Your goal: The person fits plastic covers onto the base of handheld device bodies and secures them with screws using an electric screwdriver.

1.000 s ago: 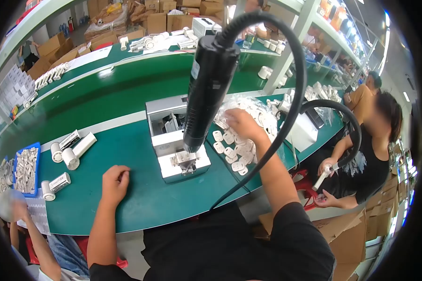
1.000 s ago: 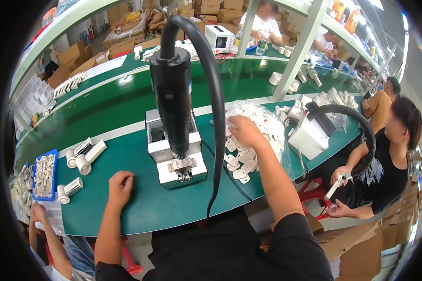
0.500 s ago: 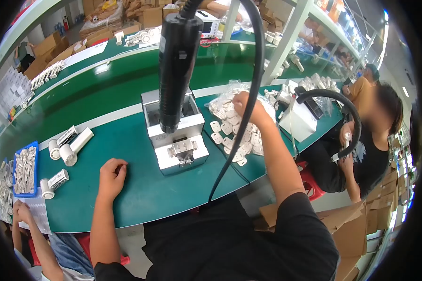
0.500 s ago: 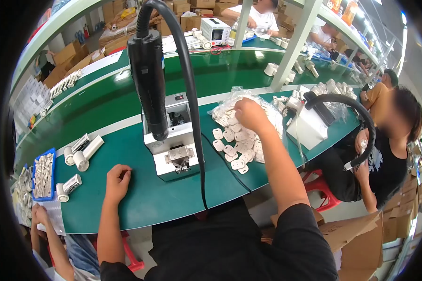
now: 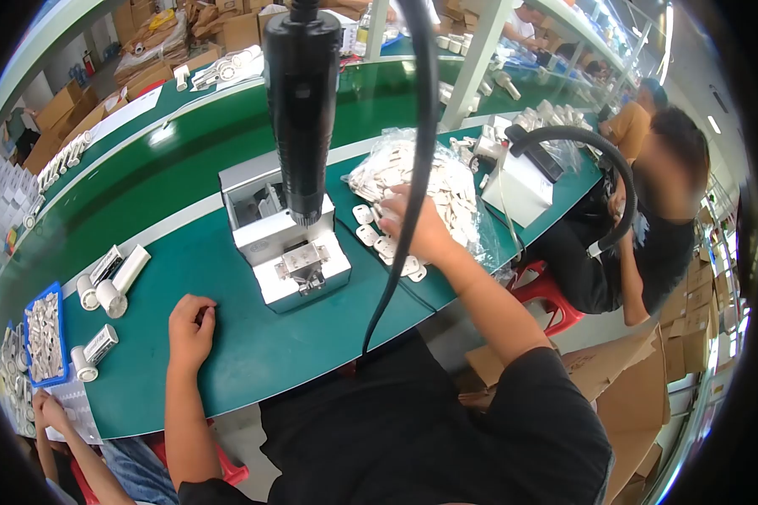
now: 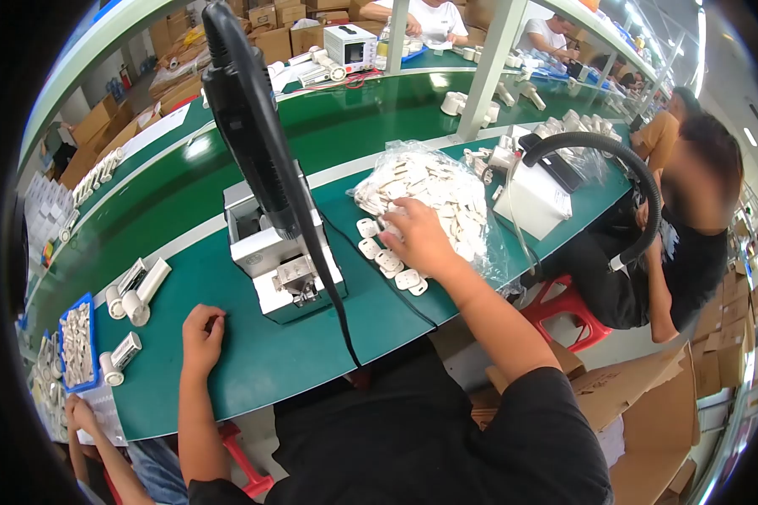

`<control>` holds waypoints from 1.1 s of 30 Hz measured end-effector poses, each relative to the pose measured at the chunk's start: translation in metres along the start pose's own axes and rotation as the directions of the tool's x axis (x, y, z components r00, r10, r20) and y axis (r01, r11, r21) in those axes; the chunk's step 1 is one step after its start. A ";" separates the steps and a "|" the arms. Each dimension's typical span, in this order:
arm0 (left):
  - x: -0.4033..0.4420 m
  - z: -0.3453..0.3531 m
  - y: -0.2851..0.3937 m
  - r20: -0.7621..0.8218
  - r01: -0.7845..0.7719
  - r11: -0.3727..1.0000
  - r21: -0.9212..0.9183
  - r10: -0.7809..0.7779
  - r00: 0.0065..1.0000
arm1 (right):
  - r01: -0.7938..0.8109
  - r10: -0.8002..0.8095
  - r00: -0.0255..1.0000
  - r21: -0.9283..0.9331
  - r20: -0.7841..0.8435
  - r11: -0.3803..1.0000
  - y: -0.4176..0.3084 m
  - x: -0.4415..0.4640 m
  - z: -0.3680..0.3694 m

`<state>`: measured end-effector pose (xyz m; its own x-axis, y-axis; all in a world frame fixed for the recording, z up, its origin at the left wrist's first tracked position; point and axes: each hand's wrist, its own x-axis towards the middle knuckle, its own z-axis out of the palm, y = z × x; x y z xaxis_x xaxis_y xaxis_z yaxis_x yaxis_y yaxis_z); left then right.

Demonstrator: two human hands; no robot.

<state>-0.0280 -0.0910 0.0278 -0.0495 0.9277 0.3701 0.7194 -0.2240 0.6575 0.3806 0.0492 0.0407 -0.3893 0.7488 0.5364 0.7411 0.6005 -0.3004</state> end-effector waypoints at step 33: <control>0.000 -0.001 -0.002 0.006 -0.028 0.995 0.097 0.028 1.000 | 0.126 -0.602 0.696 0.892 -0.391 -0.434 -0.172 0.013 -0.175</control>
<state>-0.0304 -0.0912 0.0270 -0.0254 0.9228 0.3843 0.7844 -0.2200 0.5799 0.3437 -0.0936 0.2369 -0.5029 0.0498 0.8629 -0.8588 0.0838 -0.5054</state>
